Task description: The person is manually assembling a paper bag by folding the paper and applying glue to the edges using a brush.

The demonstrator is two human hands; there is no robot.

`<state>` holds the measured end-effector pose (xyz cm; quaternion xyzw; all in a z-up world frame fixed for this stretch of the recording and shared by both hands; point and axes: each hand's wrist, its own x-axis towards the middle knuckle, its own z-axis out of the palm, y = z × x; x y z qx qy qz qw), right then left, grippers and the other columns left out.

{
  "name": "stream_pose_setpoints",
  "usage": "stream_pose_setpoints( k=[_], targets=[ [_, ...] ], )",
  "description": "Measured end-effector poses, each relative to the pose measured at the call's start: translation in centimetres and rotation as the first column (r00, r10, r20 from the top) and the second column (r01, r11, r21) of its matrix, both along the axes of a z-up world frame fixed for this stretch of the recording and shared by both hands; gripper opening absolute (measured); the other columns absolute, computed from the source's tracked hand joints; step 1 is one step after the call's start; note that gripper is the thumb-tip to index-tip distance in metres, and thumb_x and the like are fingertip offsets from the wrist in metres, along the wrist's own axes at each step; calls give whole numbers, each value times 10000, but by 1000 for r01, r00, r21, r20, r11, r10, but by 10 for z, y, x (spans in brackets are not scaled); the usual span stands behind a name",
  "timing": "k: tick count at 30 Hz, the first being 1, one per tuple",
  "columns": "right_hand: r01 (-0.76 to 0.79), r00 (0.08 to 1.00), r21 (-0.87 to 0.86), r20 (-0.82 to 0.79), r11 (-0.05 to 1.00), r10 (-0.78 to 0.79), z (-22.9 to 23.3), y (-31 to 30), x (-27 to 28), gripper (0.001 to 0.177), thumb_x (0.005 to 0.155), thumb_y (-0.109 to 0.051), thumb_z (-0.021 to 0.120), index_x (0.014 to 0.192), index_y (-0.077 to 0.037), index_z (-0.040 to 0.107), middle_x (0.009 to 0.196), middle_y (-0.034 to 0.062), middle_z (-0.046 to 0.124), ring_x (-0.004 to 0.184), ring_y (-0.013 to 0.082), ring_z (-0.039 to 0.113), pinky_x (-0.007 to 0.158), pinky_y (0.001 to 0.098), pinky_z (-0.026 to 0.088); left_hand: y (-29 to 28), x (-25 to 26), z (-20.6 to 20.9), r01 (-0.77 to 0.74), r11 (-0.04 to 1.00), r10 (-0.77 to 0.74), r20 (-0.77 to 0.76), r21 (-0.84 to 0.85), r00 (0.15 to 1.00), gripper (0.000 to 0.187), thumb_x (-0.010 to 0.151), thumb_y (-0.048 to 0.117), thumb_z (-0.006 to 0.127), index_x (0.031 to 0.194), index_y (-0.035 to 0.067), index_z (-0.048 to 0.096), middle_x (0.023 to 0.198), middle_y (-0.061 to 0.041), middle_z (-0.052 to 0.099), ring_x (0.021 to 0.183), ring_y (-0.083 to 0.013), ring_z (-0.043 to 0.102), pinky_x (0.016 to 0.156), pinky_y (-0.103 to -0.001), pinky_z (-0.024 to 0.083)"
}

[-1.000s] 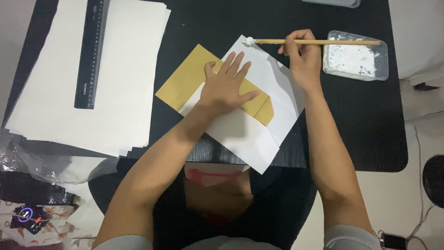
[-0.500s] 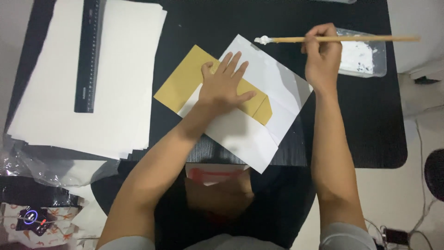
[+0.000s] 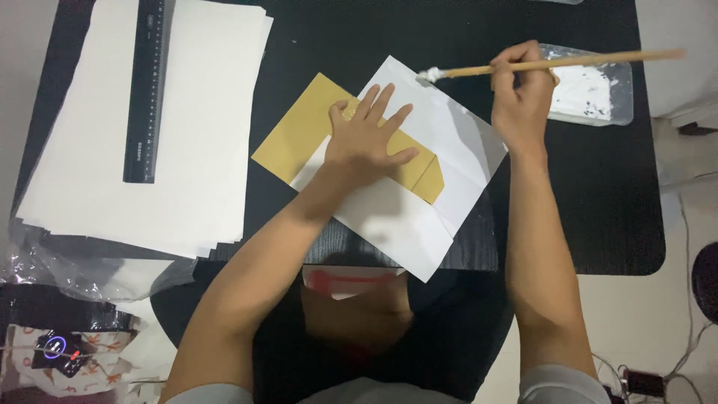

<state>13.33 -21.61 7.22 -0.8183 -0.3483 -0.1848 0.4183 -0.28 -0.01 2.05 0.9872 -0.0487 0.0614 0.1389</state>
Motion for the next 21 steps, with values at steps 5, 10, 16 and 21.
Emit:
stream_pose_setpoints(
  k=[5, 10, 16, 21],
  targets=[
    [-146, 957, 259, -206, 955, 202, -9, 17, -1, 51, 1128, -17, 515, 1119, 6, 560, 926, 95, 587, 811, 160, 596, 750, 275, 509, -1, -4, -4, 3, 1000, 2, 183, -26, 983, 743, 931, 663, 502, 1497, 183, 533, 1621, -152, 355, 1495, -269, 263, 1043, -590, 183],
    [-112, 981, 80, -149, 991, 123, -7, 28, -11, 54, 1109, -14, 552, 1105, 0, 604, 900, 77, 642, 772, 143, 627, 667, 243, 451, -1, -1, -1, -10, 1000, 10, 94, 0, 996, 759, 945, 693, 426, 1524, 206, 487, 1640, -139, 319, 1507, -256, 211, 1041, -608, 164],
    [-79, 992, 123, -92, 989, 90, -8, 24, -5, 62, 1098, 19, 540, 1093, -9, 596, 873, 70, 601, 749, 142, 573, 704, 272, 442, -1, -1, 0, -29, 999, 28, 62, 14, 998, 749, 933, 677, 461, 1529, 224, 474, 1653, -115, 297, 1512, -237, 191, 1040, -613, 158],
    [-105, 985, 121, -121, 987, 119, -3, 36, -17, 53, 1106, -10, 561, 1097, 7, 610, 854, 81, 654, 729, 145, 617, 609, 249, 445, -2, -2, -1, -37, 998, 33, 70, 58, 997, 751, 951, 690, 440, 1542, 225, 451, 1657, -111, 283, 1516, -244, 185, 1047, -619, 179]
  ],
)
